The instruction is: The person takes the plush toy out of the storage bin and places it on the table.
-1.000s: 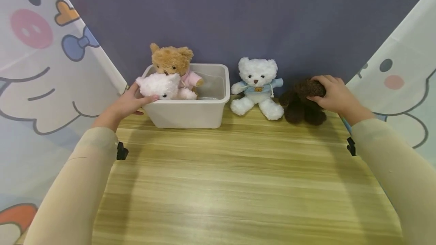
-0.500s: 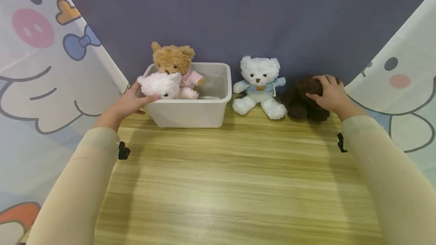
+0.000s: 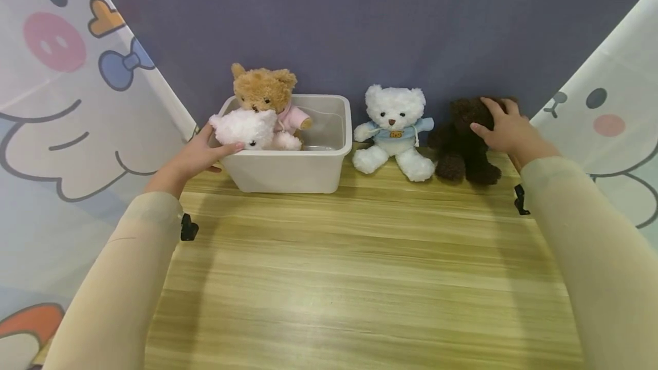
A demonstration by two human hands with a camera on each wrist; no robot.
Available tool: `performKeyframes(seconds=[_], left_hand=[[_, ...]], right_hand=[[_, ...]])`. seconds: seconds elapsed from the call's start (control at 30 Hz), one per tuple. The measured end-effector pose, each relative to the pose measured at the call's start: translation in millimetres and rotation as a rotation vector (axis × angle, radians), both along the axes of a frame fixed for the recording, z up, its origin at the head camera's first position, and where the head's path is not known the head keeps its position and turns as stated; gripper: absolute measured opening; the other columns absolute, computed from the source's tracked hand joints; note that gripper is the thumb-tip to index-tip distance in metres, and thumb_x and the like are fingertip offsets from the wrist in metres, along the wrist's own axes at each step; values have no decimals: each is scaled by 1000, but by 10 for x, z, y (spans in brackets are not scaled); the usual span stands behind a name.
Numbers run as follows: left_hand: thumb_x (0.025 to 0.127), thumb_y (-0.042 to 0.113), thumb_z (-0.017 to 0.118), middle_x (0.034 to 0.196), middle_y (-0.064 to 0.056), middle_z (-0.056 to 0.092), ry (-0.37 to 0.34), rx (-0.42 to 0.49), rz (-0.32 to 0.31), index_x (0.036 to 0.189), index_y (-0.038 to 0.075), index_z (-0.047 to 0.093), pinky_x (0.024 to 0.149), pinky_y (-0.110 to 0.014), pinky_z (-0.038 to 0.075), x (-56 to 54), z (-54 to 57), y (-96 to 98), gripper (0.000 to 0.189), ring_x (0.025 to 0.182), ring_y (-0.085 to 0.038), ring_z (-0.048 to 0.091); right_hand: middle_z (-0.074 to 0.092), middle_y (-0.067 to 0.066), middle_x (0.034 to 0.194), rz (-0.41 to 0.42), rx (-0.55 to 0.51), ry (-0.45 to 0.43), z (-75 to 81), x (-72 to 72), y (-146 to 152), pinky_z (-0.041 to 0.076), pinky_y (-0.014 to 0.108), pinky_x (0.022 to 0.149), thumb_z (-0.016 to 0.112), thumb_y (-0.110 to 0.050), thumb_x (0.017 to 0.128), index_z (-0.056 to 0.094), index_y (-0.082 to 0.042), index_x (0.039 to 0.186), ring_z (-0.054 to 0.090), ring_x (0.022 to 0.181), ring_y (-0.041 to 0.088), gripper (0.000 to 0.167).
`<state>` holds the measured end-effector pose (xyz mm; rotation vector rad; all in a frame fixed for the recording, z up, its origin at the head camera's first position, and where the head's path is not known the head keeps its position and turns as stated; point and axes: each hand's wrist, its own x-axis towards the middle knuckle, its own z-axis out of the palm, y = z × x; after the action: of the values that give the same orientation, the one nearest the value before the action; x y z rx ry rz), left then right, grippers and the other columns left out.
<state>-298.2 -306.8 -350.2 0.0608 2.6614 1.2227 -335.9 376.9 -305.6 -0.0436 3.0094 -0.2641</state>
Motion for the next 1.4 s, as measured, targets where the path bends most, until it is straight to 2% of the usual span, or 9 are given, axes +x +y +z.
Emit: performKeyframes(seconds=[0.17,0.4,0.7,0.87,1.13,1.4], left_hand=[[97,68,65,180,-17,-11,-2,0,1,169,27,-23,108,-66,56,4,-14,-3,121,157,-53,30],[97,68,65,180,-16,-11,-7,5,2,169,28,-22,108,-67,55,-7,-12,3,120,157,-53,31],[97,68,64,179,-17,-14,-27,6,11,168,26,-25,109,-67,54,-1,-10,-10,122,157,-54,30],[96,69,65,179,-17,-14,-30,5,12,168,27,-25,110,-67,54,-3,-3,5,122,157,-54,30],[99,65,64,179,-18,-15,-45,9,3,167,25,-26,110,-67,54,12,40,48,120,158,-54,28],[98,66,64,178,-19,-17,-54,0,8,166,22,-28,112,-67,52,22,45,39,122,158,-54,26]], right_hand=[[-23,36,170,27,40,-36,111,-7,-53,28,92,101,23,-68,108,-19,-23,170,9,137,84,87],[-16,39,171,69,65,3,303,-39,-172,23,92,108,24,-66,110,-15,-21,171,9,141,80,85],[-18,31,174,83,22,42,682,-142,-498,19,92,109,27,-70,108,-14,-29,171,2,150,74,86],[-18,28,176,115,-10,61,831,-178,-769,17,92,112,30,-69,108,-12,-31,172,-2,154,70,85],[-16,20,178,170,-35,66,941,-168,-1278,17,91,114,33,-68,108,-11,-38,171,-5,159,64,83],[-9,16,180,240,-65,97,957,-180,-1730,19,87,119,37,-65,109,-5,-38,172,-1,162,58,80]])
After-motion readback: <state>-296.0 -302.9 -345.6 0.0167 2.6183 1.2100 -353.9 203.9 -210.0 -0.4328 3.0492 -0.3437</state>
